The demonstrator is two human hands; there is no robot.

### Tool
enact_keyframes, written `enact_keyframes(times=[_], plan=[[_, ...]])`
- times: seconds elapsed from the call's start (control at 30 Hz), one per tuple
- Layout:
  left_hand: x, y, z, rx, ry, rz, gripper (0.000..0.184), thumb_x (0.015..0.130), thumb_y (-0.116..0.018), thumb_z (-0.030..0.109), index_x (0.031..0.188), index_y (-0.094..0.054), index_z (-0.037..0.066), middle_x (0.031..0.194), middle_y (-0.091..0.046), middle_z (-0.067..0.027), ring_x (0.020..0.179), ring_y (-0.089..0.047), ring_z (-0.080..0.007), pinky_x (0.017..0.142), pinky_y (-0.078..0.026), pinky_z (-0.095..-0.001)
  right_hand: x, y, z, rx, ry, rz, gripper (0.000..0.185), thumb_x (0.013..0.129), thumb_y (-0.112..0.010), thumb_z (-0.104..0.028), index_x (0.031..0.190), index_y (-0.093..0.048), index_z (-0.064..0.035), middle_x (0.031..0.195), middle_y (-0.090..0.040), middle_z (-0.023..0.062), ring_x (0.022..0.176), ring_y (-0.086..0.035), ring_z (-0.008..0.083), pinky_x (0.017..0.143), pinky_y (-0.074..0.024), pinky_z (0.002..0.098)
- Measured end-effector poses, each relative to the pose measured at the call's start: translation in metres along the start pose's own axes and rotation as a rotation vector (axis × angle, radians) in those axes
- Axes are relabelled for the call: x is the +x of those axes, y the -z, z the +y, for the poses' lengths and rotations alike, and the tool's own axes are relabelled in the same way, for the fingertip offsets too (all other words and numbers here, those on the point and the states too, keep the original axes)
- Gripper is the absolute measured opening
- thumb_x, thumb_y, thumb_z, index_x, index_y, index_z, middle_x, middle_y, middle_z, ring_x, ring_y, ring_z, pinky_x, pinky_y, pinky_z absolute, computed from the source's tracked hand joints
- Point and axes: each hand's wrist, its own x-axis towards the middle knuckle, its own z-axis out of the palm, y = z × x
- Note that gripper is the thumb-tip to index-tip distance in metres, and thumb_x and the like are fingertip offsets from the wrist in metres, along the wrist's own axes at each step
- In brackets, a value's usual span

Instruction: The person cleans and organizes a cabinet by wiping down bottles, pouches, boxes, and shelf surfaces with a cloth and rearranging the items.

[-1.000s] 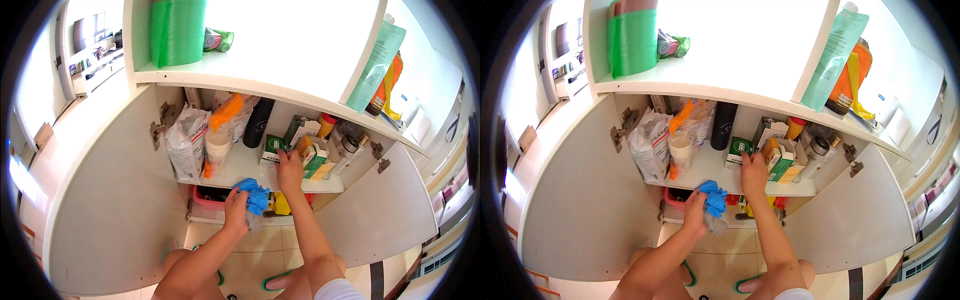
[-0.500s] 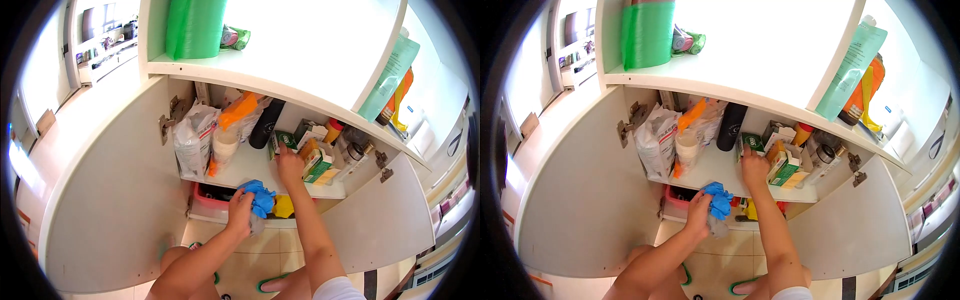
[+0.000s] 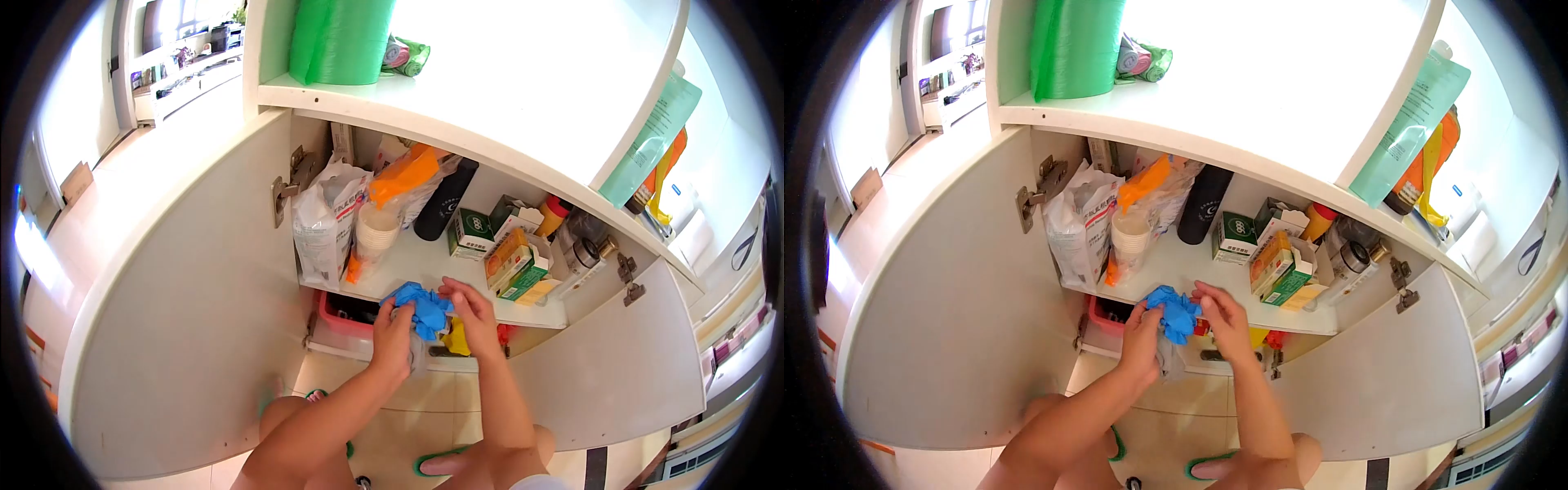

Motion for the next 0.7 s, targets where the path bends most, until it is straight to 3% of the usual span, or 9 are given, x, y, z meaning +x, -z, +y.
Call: enact_keyframes(times=[0.03,0.07,0.13,0.23,0.27,0.4,0.47,0.57,0.7], plan=[[-0.001,-0.002,0.001,-0.006,0.001,0.002,0.029,0.092,-0.057,0.015,0.117,-0.052,0.003,0.103,-0.059,-0.0045,0.09,-0.057,-0.0117,0.078,-0.048,-0.0255,-0.013,-0.005,0.002,0.147,-0.044,0.011,0.054,0.09,-0.065,-0.026,0.137,-0.046,-0.0065,0.123,-0.056,0.0086,0.107,-0.057,0.0207,0.091,-0.0444,0.0342],[-0.002,-0.004,0.003,-0.035,0.003,0.029,0.028,0.092,-0.057,0.015,0.117,-0.052,0.003,0.103,-0.059,-0.0045,0.09,-0.057,-0.0119,0.078,-0.048,-0.0258,-0.026,-0.01,0.015,0.142,-0.044,0.007,0.054,0.09,-0.065,-0.026,0.137,-0.046,-0.0065,0.123,-0.056,0.0086,0.107,-0.057,0.0207,0.091,-0.0444,0.0342],[-0.002,-0.006,0.003,-0.071,0.001,0.056,0.027,0.092,-0.057,0.015,0.116,-0.052,0.003,0.103,-0.059,-0.0044,0.09,-0.058,-0.0122,0.078,-0.048,-0.026,-0.048,-0.024,0.047,0.504,-0.088,0.086,0.063,0.088,-0.066,-0.015,0.143,-0.035,-0.0084,0.132,-0.048,0.0103,0.116,-0.051,0.0215,0.096,-0.0415,0.0353],[-0.002,-0.004,0.001,-0.128,-0.011,0.041,0.025,0.093,-0.057,0.015,0.115,-0.052,0.004,0.103,-0.059,-0.0043,0.091,-0.058,-0.0125,0.079,-0.048,-0.0263,-0.075,-0.045,0.054,0.308,-0.007,-0.02,0.073,0.087,-0.066,-0.008,0.147,-0.025,-0.0095,0.137,-0.042,0.0114,0.114,-0.052,0.0215,0.095,-0.0422,0.034],[-0.003,-0.003,0.002,-0.11,0.007,0.033,0.024,0.093,-0.057,0.014,0.114,-0.052,0.004,0.103,-0.059,-0.0043,0.09,-0.058,-0.0126,0.079,-0.048,-0.0262,-0.081,-0.051,0.05,0.326,-0.114,0.013,0.072,0.084,-0.066,-0.001,0.145,-0.027,-0.0075,0.131,-0.047,0.0113,0.11,-0.054,0.02,0.091,-0.0443,0.0303],[0.002,0.006,0.0,-0.063,-0.016,0.024,0.023,0.093,-0.056,0.013,0.114,-0.052,0.005,0.101,-0.059,-0.0039,0.087,-0.058,-0.0126,0.077,-0.048,-0.0263,-0.088,-0.043,0.042,0.183,-0.114,0.096,0.055,0.085,-0.061,0.003,0.136,-0.041,-0.0033,0.118,-0.056,0.008,0.1,-0.056,0.0141,0.084,-0.0455,0.0249],[0.004,0.007,0.001,-0.05,-0.055,0.045,0.022,0.093,-0.055,0.013,0.113,-0.052,0.005,0.1,-0.059,-0.0032,0.085,-0.058,-0.0124,0.076,-0.048,-0.0262,-0.086,-0.028,0.033,0.118,-0.128,0.074,0.036,0.085,-0.062,0.001,0.121,-0.057,-0.0032,0.091,-0.055,-0.0017,0.078,-0.05,0.0054,0.07,-0.0432,0.0201],[0.004,0.008,0.012,-0.059,-0.084,0.075,0.02,0.095,-0.053,0.014,0.113,-0.053,0.006,0.099,-0.06,-0.0019,0.084,-0.058,-0.0119,0.076,-0.048,-0.0264,-0.084,-0.012,0.014,0.075,-0.08,0.131,0.026,0.087,-0.055,0.004,0.112,-0.06,0.0011,0.098,-0.062,0.001,0.089,-0.056,0.0063,0.08,-0.0448,0.0214],[0.0,0.005,0.024,-0.171,-0.083,-0.003,0.022,0.098,-0.05,0.017,0.116,-0.055,0.006,0.101,-0.062,-0.0007,0.087,-0.06,-0.0107,0.075,-0.049,-0.0262,-0.052,0.0,0.017,-0.12,0.065,0.264,0.026,0.087,-0.056,0.002,0.113,-0.06,0.0019,0.098,-0.063,0.0026,0.088,-0.058,0.0088,0.081,-0.046,0.023]])
